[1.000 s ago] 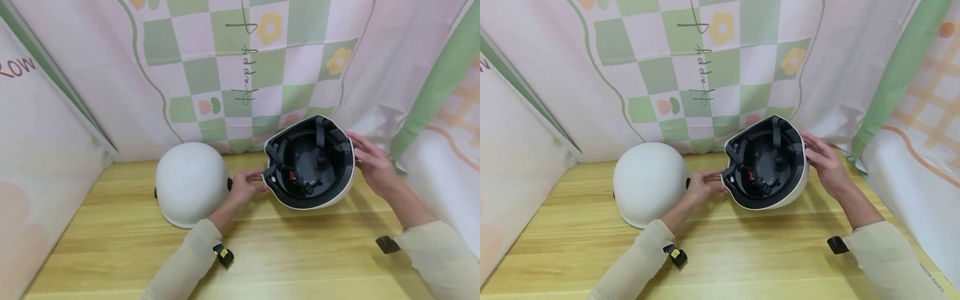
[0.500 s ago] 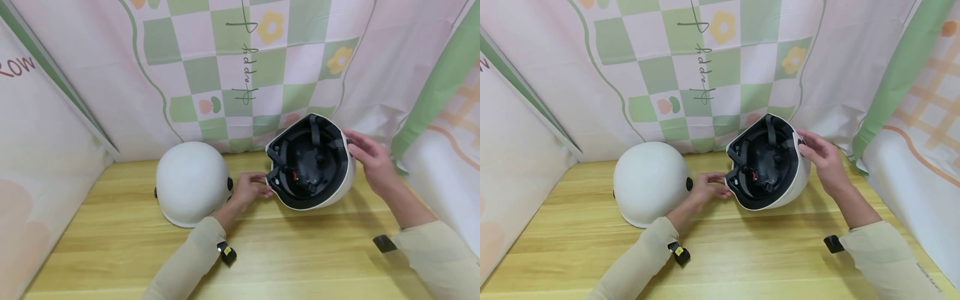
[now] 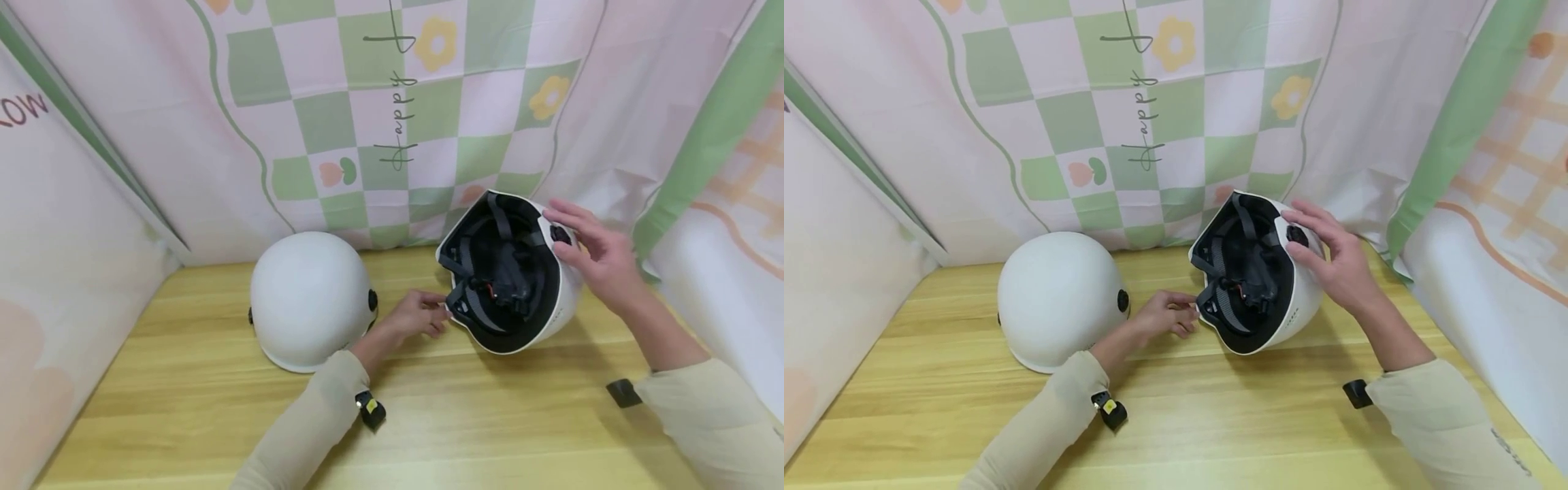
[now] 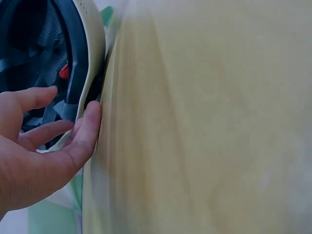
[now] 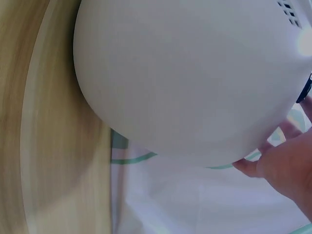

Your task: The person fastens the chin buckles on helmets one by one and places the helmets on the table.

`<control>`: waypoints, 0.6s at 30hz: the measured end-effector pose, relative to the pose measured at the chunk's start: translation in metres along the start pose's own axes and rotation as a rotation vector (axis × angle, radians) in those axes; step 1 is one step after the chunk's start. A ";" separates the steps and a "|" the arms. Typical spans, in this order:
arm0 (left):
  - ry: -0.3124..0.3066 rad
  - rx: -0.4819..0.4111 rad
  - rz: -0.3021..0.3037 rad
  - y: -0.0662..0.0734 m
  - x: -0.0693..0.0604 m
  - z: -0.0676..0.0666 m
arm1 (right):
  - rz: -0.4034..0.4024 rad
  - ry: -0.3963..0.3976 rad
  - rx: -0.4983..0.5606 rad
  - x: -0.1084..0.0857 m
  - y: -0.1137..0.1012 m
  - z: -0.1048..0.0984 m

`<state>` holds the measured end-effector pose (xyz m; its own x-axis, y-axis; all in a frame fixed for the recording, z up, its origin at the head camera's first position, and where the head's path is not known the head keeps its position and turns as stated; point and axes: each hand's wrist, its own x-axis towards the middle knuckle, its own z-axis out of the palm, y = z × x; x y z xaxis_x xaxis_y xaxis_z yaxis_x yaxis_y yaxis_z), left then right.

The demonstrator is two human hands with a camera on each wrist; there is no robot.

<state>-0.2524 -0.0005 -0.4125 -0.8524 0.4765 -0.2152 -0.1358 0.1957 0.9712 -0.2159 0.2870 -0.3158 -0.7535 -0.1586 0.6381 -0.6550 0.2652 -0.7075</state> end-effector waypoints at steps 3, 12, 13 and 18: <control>-0.020 0.058 -0.010 0.004 -0.001 -0.005 | -0.072 -0.067 0.021 0.000 0.001 -0.001; 0.090 0.384 0.232 0.045 -0.012 -0.015 | -0.125 -0.125 0.052 -0.001 0.007 -0.004; 0.098 0.405 0.263 0.051 -0.014 -0.013 | -0.126 -0.123 0.075 -0.001 0.008 -0.004; 0.093 0.438 0.375 0.077 -0.019 -0.002 | -0.129 -0.101 0.164 -0.002 0.012 -0.005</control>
<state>-0.2475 0.0041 -0.3339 -0.8453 0.5082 0.1647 0.3887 0.3735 0.8423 -0.2224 0.2956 -0.3239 -0.6592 -0.2777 0.6988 -0.7407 0.0797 -0.6670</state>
